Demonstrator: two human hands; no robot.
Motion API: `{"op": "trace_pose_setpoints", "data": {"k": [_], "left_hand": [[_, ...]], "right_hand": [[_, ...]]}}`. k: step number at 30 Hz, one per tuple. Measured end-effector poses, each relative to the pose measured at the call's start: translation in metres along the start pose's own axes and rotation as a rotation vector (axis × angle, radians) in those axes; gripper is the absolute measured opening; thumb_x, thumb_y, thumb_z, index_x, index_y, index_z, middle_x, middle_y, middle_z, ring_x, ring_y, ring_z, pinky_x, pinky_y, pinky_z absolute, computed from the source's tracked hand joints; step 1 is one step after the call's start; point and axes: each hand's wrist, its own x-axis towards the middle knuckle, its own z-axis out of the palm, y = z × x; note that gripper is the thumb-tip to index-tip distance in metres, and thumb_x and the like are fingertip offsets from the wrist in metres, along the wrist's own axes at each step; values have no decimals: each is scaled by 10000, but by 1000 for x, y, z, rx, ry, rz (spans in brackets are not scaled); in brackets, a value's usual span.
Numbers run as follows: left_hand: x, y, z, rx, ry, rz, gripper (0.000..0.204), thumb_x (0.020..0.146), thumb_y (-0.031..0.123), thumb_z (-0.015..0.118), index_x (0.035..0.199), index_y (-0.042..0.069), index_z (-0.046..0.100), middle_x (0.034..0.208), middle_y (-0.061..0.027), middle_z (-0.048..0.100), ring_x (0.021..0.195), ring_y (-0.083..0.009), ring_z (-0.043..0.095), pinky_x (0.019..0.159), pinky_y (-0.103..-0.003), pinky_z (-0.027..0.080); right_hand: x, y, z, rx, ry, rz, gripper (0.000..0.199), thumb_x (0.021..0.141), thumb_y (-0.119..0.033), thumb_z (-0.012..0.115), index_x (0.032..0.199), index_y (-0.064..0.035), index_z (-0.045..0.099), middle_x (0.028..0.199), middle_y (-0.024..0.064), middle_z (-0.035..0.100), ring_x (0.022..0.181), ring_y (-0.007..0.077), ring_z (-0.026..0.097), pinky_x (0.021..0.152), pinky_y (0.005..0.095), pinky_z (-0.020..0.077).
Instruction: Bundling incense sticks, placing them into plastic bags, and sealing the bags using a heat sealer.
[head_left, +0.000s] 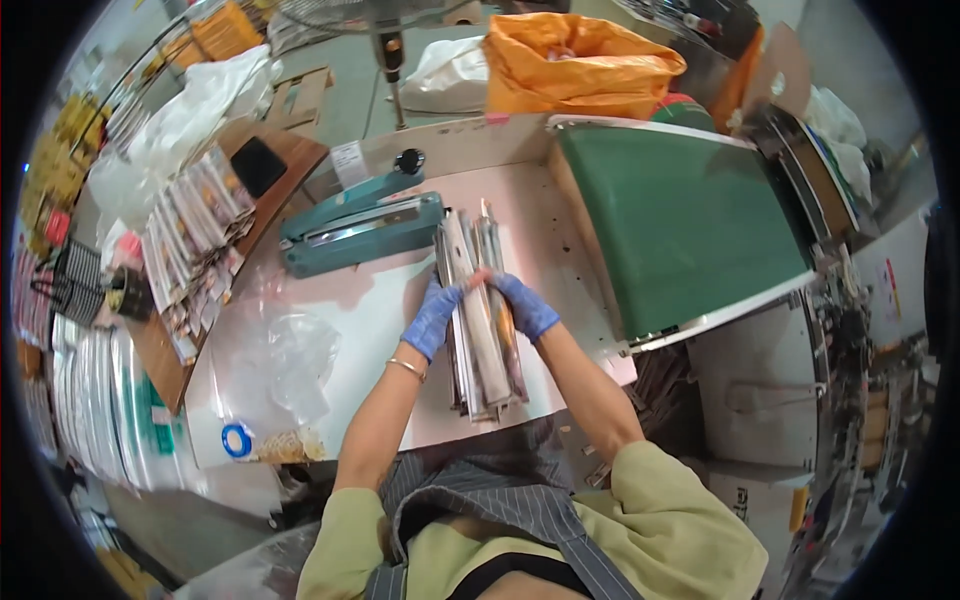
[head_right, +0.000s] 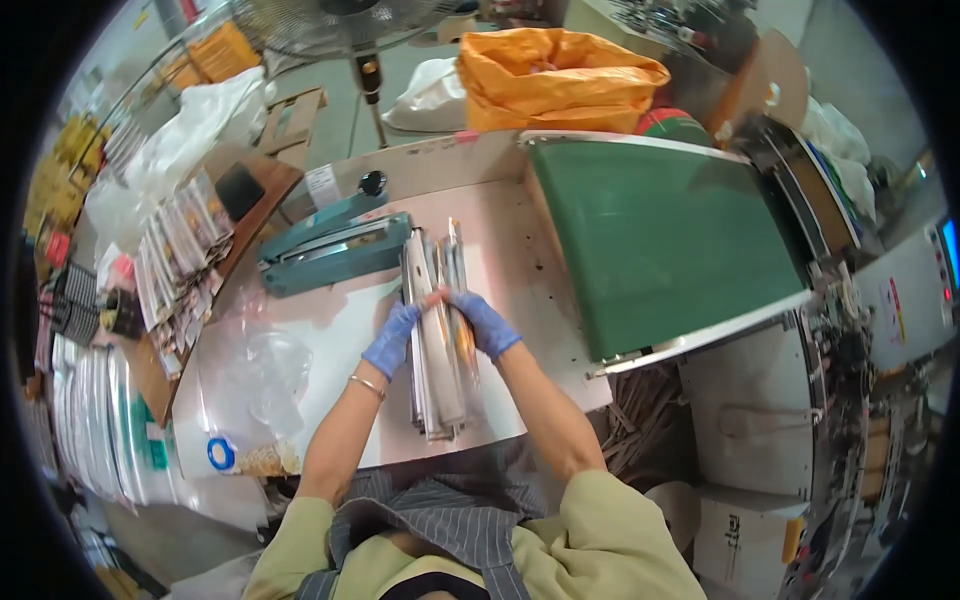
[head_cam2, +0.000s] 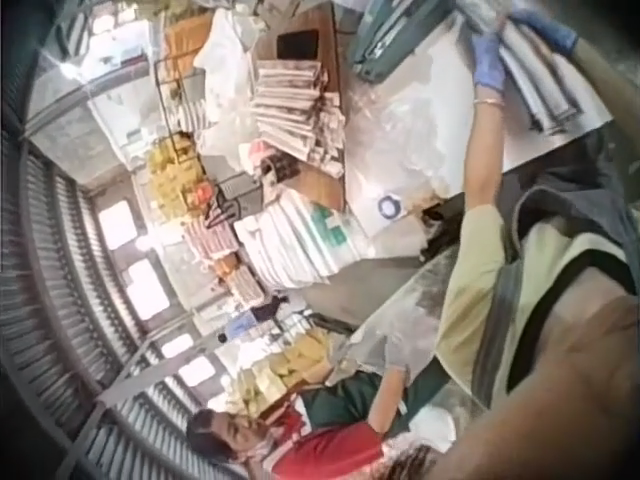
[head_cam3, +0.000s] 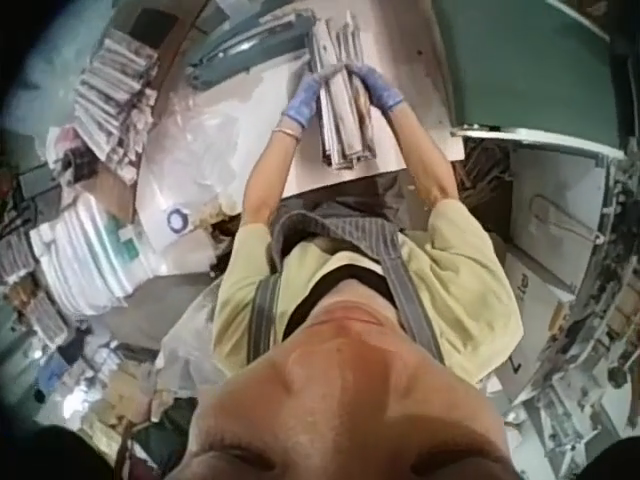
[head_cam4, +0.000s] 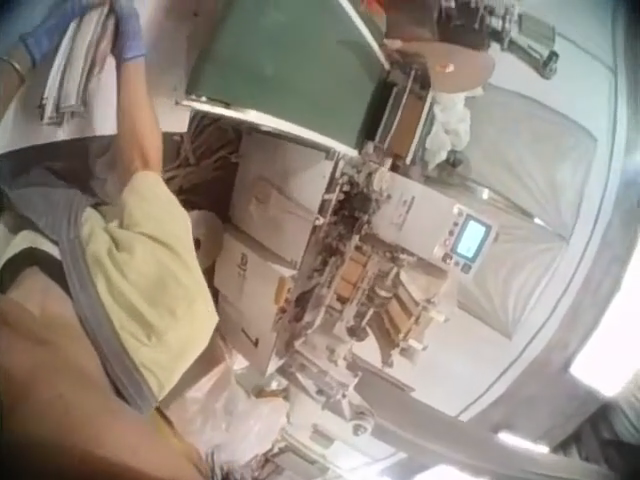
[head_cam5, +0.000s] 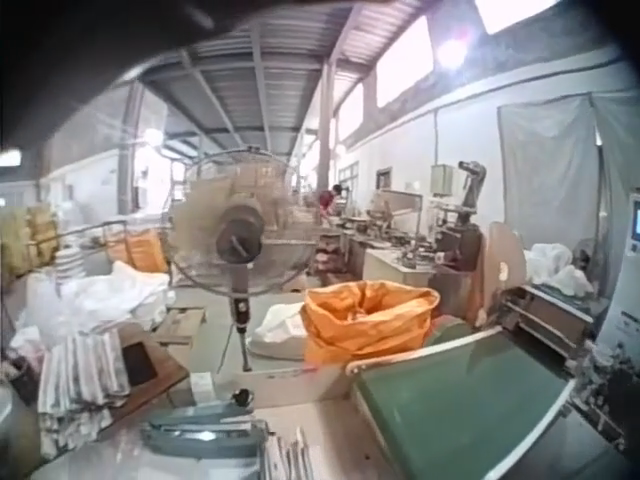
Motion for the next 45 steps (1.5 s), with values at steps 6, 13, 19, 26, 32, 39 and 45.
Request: {"op": "trace_pose_setpoints", "data": {"k": [6, 13, 19, 26, 32, 39, 45], "left_hand": [[-81, 62, -26, 495, -129, 661, 1118, 492, 276, 854, 1334, 44, 157, 1261, -124, 403, 1129, -231, 438, 941, -344, 377], [-117, 73, -32, -9, -360, 368, 1438, 369, 291, 898, 1376, 66, -104, 1358, -142, 277, 1230, -235, 320, 1025, -333, 251], [-139, 79, -20, -49, -225, 579, 1186, 514, 229, 842, 1389, 67, 59, 1179, -96, 479, 1057, -178, 483, 950, -295, 371], [-194, -34, -64, -276, 272, 21, 533, 780, 298, 635, 1188, 31, 420, 1038, -63, 534, 918, -157, 538, 810, -277, 448], [-220, -15, -196, 1611, 1321, 549, 338, 810, 211, 523, 1087, 18, 543, 1219, -165, 427, 884, -347, 519, 807, -408, 435], [-252, -37, -155, 1559, 630, 522, 346, 841, 187, 476, 1181, 127, 503, 1159, -146, 504, 750, -293, 574, 590, -360, 469], [-315, -71, -91, 1334, 147, 636, 368, 829, 252, 538, 1180, 143, 524, 1025, -111, 558, 693, -264, 593, 556, -353, 475]], "right_hand": [[-54, -22, 75, -476, -258, -544, 935, 573, -224, 805, 1321, -60, 269, 1284, 91, 373, 1184, 213, 376, 976, 347, 342], [-84, -32, 115, -710, -417, -807, 1229, 468, -305, 855, 1377, -61, 66, 1329, 167, 303, 1204, 279, 341, 1010, 389, 249], [-86, -40, 158, -792, -433, -897, 513, 592, -298, 782, 981, -35, 574, 1179, 191, 481, 1080, 267, 480, 909, 355, 373], [-33, 35, 138, -356, -515, 173, 298, 721, -218, 576, 893, 21, 622, 841, 101, 627, 803, 153, 579, 761, 269, 451], [-20, 86, 174, -253, -553, 367, 302, 681, -229, 542, 798, 44, 595, 767, 147, 602, 687, 219, 593, 691, 306, 490], [3, 159, 184, -304, -407, 196, 333, 788, -126, 586, 1074, 21, 500, 873, 85, 606, 764, 154, 584, 685, 242, 481], [-177, 150, 68, -692, -309, 23, 452, 883, -254, 489, 1253, -8, 408, 1295, 126, 381, 1183, 197, 362, 988, 306, 289]]}}
